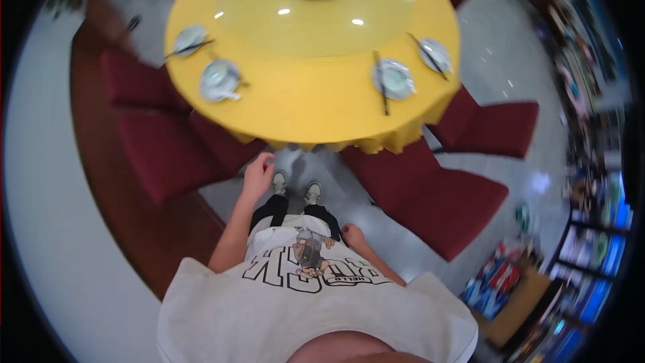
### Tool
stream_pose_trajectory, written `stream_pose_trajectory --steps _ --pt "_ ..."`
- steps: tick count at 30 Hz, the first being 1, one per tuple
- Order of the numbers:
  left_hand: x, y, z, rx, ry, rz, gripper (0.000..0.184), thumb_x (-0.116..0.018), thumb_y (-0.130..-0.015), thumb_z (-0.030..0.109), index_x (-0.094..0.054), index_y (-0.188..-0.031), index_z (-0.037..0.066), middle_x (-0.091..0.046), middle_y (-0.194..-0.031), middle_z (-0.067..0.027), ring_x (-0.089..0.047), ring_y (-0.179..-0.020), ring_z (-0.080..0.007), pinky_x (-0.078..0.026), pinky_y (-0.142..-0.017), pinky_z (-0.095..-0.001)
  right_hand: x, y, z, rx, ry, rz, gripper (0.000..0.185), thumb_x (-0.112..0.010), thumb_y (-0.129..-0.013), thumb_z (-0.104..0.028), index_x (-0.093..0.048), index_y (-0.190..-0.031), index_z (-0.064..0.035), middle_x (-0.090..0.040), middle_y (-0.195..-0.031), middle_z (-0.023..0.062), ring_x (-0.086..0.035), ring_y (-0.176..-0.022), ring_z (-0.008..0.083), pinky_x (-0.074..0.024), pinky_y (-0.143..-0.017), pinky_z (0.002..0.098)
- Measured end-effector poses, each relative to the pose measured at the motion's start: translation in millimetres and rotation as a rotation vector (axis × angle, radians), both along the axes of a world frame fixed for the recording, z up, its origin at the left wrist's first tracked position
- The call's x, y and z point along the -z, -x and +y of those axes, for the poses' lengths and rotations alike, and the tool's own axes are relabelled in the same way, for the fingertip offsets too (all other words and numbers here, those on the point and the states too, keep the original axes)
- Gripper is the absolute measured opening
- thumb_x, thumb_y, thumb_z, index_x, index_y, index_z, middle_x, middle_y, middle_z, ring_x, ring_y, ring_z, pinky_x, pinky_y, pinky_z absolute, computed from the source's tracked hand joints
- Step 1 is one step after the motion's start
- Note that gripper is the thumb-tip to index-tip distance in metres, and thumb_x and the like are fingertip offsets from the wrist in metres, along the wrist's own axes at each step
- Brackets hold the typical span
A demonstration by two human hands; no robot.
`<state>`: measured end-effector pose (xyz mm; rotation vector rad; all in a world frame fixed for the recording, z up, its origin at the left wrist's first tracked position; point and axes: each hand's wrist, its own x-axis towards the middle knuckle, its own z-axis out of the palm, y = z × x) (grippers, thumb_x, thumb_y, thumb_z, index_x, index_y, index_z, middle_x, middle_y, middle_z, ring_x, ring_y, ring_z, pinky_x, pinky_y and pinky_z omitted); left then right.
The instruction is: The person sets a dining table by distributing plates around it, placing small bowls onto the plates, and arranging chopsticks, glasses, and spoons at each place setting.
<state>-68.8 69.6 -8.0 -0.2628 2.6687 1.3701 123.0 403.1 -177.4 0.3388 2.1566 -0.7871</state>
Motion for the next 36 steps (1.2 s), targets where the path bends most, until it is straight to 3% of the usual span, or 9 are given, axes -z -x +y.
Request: stream_pose_trajectory --steps 4,6,9,19,21,23,25,29,36 --pt "2.3 -36.3 -57.1 -0.283 0.058 0.068 0.02 -0.062 -0.086 0.008 -0.062 -0.106 0.005 -0.061 -0.071 -0.0106 -0.061 -0.066 -0.0221 -0.049 -0.064 -0.0358 1.3 36.9 -25.4 -0.066 0.027 0.15 0.023 -0.063 -0.084 -0.02 -0.07 -0.099 -0.0042 -0.071 -0.094 0.0183 -0.069 -0.086 0.034 -0.0527 -0.079 0.0418" --pt "3.9 -49.1 -81.1 -0.354 0.046 0.085 0.02 -0.062 -0.086 0.008 -0.062 -0.105 0.005 -0.06 -0.07 -0.0094 -0.06 -0.065 -0.02 -0.048 -0.063 -0.0347 5.9 54.3 -44.6 0.046 0.259 0.154 0.022 -0.066 -0.082 -0.017 -0.07 -0.097 -0.0027 -0.072 -0.092 0.015 -0.07 -0.084 0.0274 -0.0532 -0.077 0.0382" --pt "5.3 -64.3 -112.9 -0.424 0.024 0.1 0.018 -0.062 -0.086 0.005 -0.062 -0.104 0.003 -0.054 -0.07 -0.0005 -0.05 -0.065 -0.0081 -0.044 -0.062 -0.0266 -7.6 73.2 -78.4 -0.038 0.225 0.145 0.021 -0.067 -0.08 -0.016 -0.07 -0.097 -0.0022 -0.073 -0.09 0.0119 -0.07 -0.083 0.0227 -0.0535 -0.077 0.0355" --pt "-17.9 -91.8 -251.4 -0.493 0.176 0.265 0.018 -0.06 -0.089 0.008 -0.062 -0.105 0.003 -0.062 -0.076 -0.0058 -0.063 -0.073 -0.0145 -0.05 -0.065 -0.0321 -6.3 36.9 -134.4 -0.15 -0.029 0.114 0.022 -0.068 -0.08 -0.023 -0.072 -0.093 -0.0058 -0.072 -0.091 0.0172 -0.07 -0.086 0.0289 -0.0533 -0.076 0.0384" --pt "-26.7 -94.4 -279.4 -0.536 -0.2 0.211 0.015 -0.06 -0.087 0.008 -0.063 -0.101 0.004 -0.064 -0.079 -0.0118 -0.065 -0.069 -0.0242 -0.051 -0.064 -0.0367 -27.5 17.3 -169.7 -0.122 -0.06 0.061 0.027 -0.068 -0.079 -0.025 -0.073 -0.094 -0.0032 -0.072 -0.088 0.0194 -0.07 -0.087 0.0296 -0.0525 -0.078 0.04" --pt "-47.7 -99.4 -296.8 -0.487 -0.239 0.21 0.014 -0.06 -0.086 0.006 -0.063 -0.1 0.004 -0.065 -0.084 -0.0123 -0.065 -0.07 -0.0265 -0.051 -0.064 -0.036 -27.8 2.1 -198.2 -0.251 0.1 -0.038 0.039 -0.071 -0.079 -0.032 -0.072 -0.101 -0.0003 -0.072 -0.093 0.0205 -0.07 -0.09 0.0299 -0.0515 -0.082 0.0405" --pt "-46.6 -113.3 -316.6 -0.284 0.041 0.426 0.013 -0.06 -0.086 0.006 -0.064 -0.098 0.004 -0.065 -0.087 -0.0118 -0.066 -0.073 -0.0274 -0.052 -0.065 -0.0369 -67.5 -5.9 -248.4 -0.216 0.206 -0.022 0.046 -0.07 -0.08 -0.035 -0.069 -0.106 0.0033 -0.072 -0.095 0.0204 -0.069 -0.09 0.0284 -0.0506 -0.084 0.0406" --pt "-42.8 -121.0 -361.8 -0.307 0.066 0.397 0.011 -0.06 -0.085 0.007 -0.064 -0.095 0.007 -0.064 -0.087 -0.0094 -0.065 -0.076 -0.0284 -0.051 -0.067 -0.039 -44.7 -8.9 -288.4 -0.208 0.292 -0.036 0.038 -0.067 -0.085 -0.031 -0.07 -0.101 0.0025 -0.072 -0.09 0.014 -0.067 -0.083 0.0206 -0.051 -0.076 0.0367" --pt "-25.0 -90.7 -387.1 -0.323 0.129 0.3 0.007 -0.06 -0.086 0.014 -0.061 -0.092 0.01 -0.065 -0.075 -0.011 -0.066 -0.07 -0.0313 -0.05 -0.063 -0.0439 -130.8 -23.1 -350.4 0.138 0.226 -0.241 0.027 -0.058 -0.092 -0.026 -0.067 -0.079 -0.0049 -0.057 -0.065 -0.0027 -0.049 -0.06 0.0073 -0.0405 -0.053 0.0257"
